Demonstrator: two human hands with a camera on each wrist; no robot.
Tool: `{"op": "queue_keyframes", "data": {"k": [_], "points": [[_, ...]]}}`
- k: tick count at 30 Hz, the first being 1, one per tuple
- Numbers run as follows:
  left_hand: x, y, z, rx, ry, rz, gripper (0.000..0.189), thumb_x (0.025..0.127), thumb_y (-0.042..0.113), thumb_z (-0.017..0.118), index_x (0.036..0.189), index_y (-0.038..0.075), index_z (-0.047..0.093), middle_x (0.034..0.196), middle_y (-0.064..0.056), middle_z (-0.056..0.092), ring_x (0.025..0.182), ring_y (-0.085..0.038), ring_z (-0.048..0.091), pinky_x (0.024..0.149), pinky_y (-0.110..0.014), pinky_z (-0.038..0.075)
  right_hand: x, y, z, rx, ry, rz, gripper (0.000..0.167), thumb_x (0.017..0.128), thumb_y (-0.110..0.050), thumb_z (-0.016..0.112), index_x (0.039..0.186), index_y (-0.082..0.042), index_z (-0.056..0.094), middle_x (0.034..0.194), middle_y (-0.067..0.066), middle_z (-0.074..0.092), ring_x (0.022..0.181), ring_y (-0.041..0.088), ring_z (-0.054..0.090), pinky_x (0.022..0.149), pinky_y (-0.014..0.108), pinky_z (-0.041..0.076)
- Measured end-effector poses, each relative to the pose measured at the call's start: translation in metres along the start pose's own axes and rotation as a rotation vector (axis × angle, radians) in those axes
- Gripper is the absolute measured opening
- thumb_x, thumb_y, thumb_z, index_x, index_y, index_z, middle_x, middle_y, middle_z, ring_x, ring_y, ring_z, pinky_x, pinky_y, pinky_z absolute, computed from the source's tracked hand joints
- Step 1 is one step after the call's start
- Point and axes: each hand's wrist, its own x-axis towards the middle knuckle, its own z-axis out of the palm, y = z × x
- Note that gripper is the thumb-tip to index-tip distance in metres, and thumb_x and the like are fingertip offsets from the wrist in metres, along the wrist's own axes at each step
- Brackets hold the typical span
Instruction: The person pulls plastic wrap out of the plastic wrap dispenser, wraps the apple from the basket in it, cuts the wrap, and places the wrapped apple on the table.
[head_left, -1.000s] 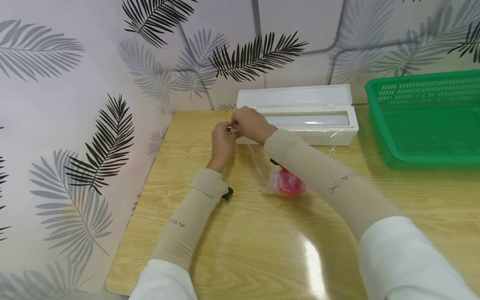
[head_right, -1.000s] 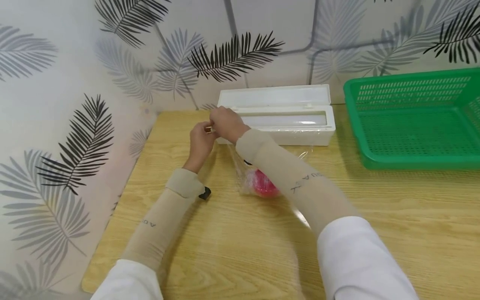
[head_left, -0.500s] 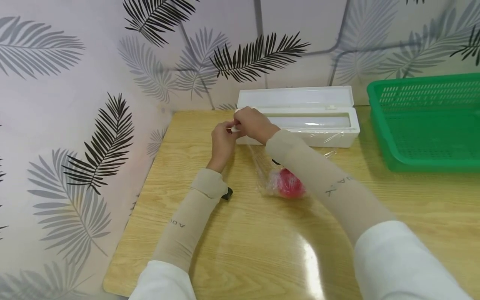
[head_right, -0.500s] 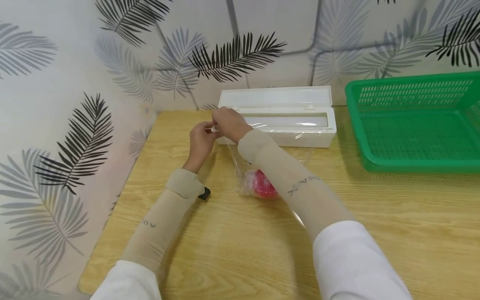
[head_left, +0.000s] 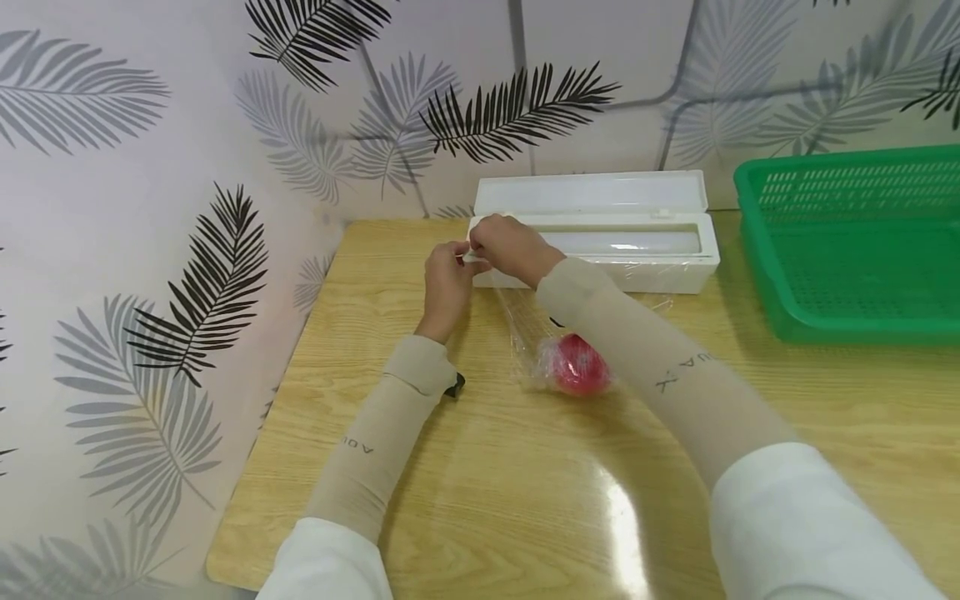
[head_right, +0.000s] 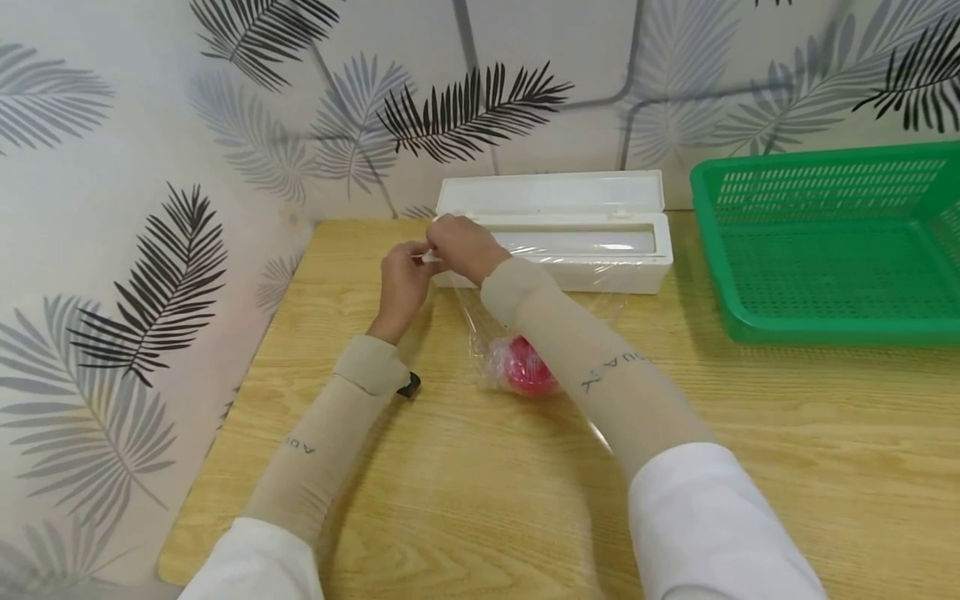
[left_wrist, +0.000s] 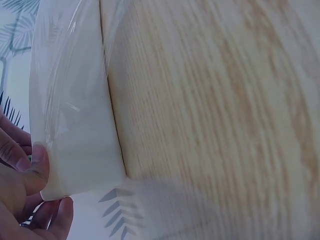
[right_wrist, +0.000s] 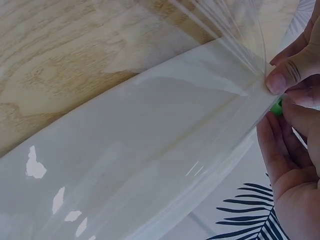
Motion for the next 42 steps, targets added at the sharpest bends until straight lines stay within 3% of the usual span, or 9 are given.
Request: {"op": "queue_keyframes", "data": {"k": [20, 30, 42], "points": [[-0.004, 0.003, 0.005, 0.053, 0.0, 0.027, 0.041, 0.078, 0.021, 0.073, 0.104, -0.009, 0.064, 0.096, -0.018, 0.057, 0.077, -0.022, 0.05, 0.07, -0.032, 0.048, -0.011, 0.005, -0.001, -0.088, 0.008, -0.054, 0.011, 0.092, -0.005, 0.057, 0.095, 0.0, 0.066, 0.097, 0.012, 0.062, 0.092, 0.025, 0.057, 0.083, 0.033, 0.048], [-0.005, 0.005, 0.003, 0.1, -0.001, 0.008, 0.042, 0.078, 0.019, 0.071, 0.109, -0.008, 0.063, 0.101, -0.019, 0.058, 0.091, -0.026, 0.057, 0.076, -0.032, 0.051, -0.024, 0.015, -0.008, -0.088, -0.011, -0.048, 0.011, 0.092, 0.001, 0.054, 0.085, 0.0, 0.062, 0.083, 0.009, 0.054, 0.075, 0.02, 0.044, 0.07, 0.033, 0.042], [-0.004, 0.007, 0.004, 0.099, -0.006, -0.001, 0.042, 0.078, 0.018, 0.072, 0.111, -0.007, 0.063, 0.103, -0.018, 0.059, 0.097, -0.028, 0.057, 0.08, -0.033, 0.05, -0.039, 0.027, -0.012, -0.096, 0.01, -0.066, 0.011, 0.092, -0.004, 0.056, 0.082, -0.002, 0.06, 0.082, 0.008, 0.054, 0.074, 0.019, 0.044, 0.067, 0.032, 0.041]]}}
